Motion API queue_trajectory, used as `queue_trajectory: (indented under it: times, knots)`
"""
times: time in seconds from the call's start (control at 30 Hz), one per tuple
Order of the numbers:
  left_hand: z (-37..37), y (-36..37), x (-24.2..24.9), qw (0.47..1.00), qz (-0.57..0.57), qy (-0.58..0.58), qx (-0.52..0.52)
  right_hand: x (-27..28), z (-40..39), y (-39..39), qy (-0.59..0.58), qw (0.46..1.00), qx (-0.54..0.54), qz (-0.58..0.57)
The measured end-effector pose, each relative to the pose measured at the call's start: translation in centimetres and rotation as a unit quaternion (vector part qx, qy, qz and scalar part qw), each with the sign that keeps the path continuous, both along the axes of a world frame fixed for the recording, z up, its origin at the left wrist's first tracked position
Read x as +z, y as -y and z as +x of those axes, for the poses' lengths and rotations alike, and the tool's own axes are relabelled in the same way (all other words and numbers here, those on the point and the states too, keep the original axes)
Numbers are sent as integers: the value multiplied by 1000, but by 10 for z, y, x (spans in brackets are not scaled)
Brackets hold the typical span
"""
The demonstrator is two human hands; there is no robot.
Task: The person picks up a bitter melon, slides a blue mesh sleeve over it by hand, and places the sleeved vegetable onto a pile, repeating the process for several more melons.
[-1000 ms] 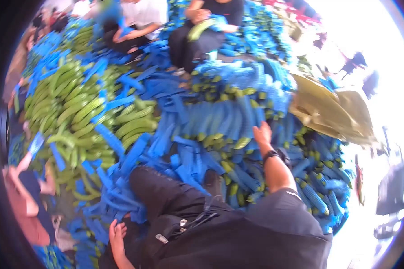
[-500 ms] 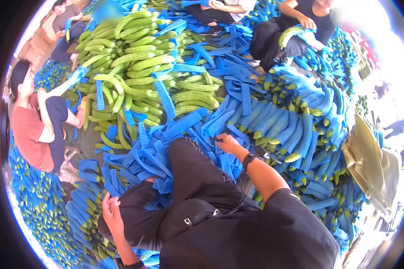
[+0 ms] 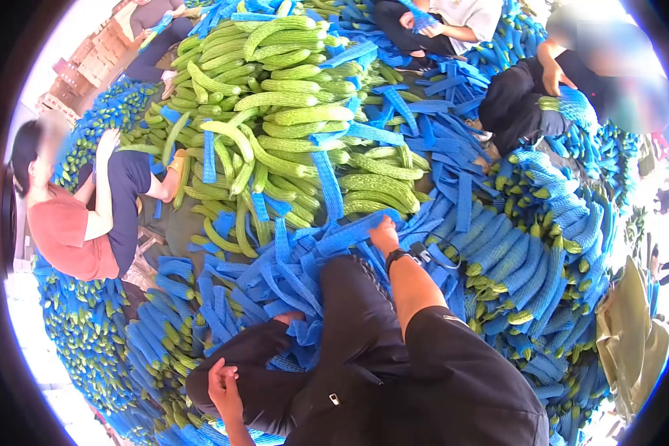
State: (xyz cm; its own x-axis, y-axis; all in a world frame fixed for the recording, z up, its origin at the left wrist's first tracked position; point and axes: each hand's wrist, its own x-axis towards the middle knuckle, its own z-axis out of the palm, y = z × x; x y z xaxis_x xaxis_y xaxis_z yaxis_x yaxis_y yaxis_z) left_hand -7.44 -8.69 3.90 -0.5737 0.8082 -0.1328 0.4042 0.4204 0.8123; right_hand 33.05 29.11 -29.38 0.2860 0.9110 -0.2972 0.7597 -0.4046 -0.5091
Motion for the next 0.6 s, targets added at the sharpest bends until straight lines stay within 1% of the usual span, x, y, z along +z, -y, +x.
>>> queue_trajectory:
  times: [0.03, 0.1, 0.13, 0.17, 0.2, 0.23, 0.27, 0.33, 0.4, 0.43, 0.47, 0.53, 0.57, 0.6]
  knots:
    - [-1, -7, -1, 1000, -5, 16, 6, -1, 3, 0, -3, 1000, 0, -3]
    - [-1, -20, -5, 998, 3, 65, 10, -5, 8, 0, -113, 992, -36, -36]
    - [2, -32, -5, 998, 0, 64, 10, 19, 4, 3, -114, 992, -36, -39]
    - [6, -45, -7, 994, -4, 105, 3, 58, -1, 7, -141, 985, 13, -96]
    - [12, -55, -11, 989, -10, 146, -2, 82, -5, 12, -167, 972, 62, -153]
    - [17, -65, -21, 985, -7, 167, -35, 49, -7, 25, -112, 989, 99, 4]
    - [32, -83, -20, 981, -8, 185, -64, 53, -8, 33, -110, 989, 101, 1]
    - [57, -107, -32, 967, -8, 222, -121, 84, -23, 48, -60, 976, 178, 107]
    - [91, -129, -48, 965, -6, 216, -149, 157, -51, 77, -180, 962, 164, 121]
    - [110, -139, -56, 957, 6, 252, -144, 191, -61, 91, -252, 945, 191, 77]
    - [124, -147, -67, 959, 23, 244, -139, 218, -70, 106, -324, 921, 216, 33]
    - [147, -163, -72, 962, 29, 246, -114, 246, -85, 133, -362, 858, 349, 102]
    - [148, -165, -72, 962, 36, 245, -114, 256, -93, 145, -373, 851, 351, 121]
    - [149, -166, -73, 973, 26, 208, -99, 264, -97, 153, -382, 843, 353, 139]
